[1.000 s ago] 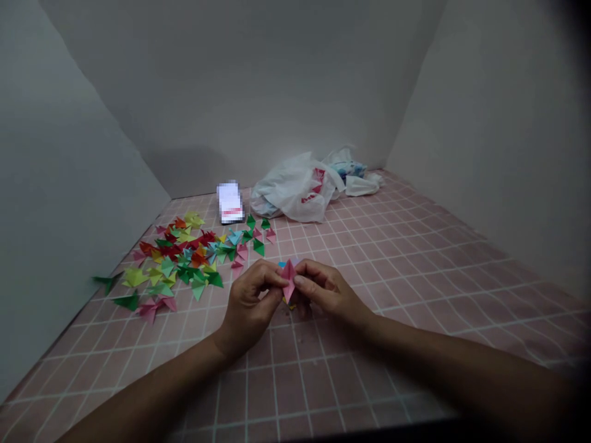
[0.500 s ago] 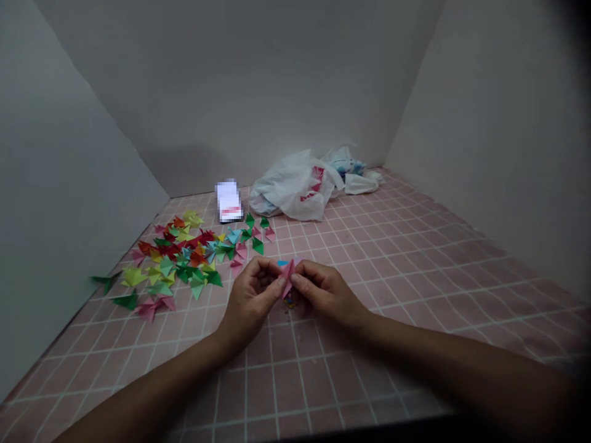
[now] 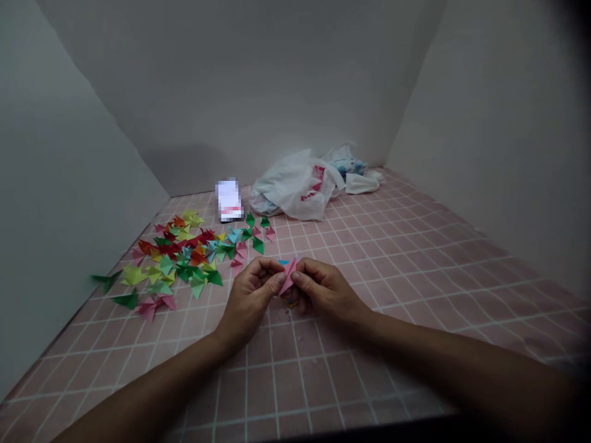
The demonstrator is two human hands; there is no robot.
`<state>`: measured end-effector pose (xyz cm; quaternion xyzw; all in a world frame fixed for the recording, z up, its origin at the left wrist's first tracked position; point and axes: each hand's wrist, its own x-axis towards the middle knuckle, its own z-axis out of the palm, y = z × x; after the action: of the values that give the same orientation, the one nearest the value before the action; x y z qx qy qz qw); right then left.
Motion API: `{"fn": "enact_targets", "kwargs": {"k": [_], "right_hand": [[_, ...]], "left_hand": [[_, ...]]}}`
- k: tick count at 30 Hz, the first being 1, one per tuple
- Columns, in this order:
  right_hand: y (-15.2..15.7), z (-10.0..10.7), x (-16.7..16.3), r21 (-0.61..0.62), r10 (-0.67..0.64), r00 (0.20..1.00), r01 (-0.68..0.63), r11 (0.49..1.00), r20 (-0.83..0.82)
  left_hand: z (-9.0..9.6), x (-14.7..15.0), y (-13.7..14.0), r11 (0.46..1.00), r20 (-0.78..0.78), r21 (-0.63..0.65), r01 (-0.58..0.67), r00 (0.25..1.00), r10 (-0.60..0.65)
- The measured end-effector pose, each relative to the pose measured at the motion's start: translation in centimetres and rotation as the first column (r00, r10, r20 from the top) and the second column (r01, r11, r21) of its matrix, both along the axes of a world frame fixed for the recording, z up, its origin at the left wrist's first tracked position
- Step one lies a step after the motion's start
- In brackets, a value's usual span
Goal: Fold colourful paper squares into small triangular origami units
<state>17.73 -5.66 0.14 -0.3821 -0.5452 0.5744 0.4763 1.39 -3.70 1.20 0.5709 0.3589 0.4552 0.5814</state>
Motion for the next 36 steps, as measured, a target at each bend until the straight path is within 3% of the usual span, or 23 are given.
{"fn": "enact_targets", "kwargs": {"k": [10,25,36], "right_hand": [[0.00,-0.09,0.05,-0.008,0.017,1.000,-0.017,1.000,-0.012],[0.13,-0.01,0.06,-0.032,0.050,0.994,-0.054,0.998,-0.096],[0.17,-0.18,0.02,-0.017,0.034,0.998,-0.035,0.999,-0.051]], "left_hand": [[0.59,0.13,-0.18,1.000,-0.028,-0.006,-0.005,1.000,0.005],[0.22,0.16,-0.24,0.991,0.012,-0.062,0.118,0.993,-0.118],[-0.07,0.12,-0.29,0.996,-0.032,-0.084,0.038,0.999,-0.041]]}}
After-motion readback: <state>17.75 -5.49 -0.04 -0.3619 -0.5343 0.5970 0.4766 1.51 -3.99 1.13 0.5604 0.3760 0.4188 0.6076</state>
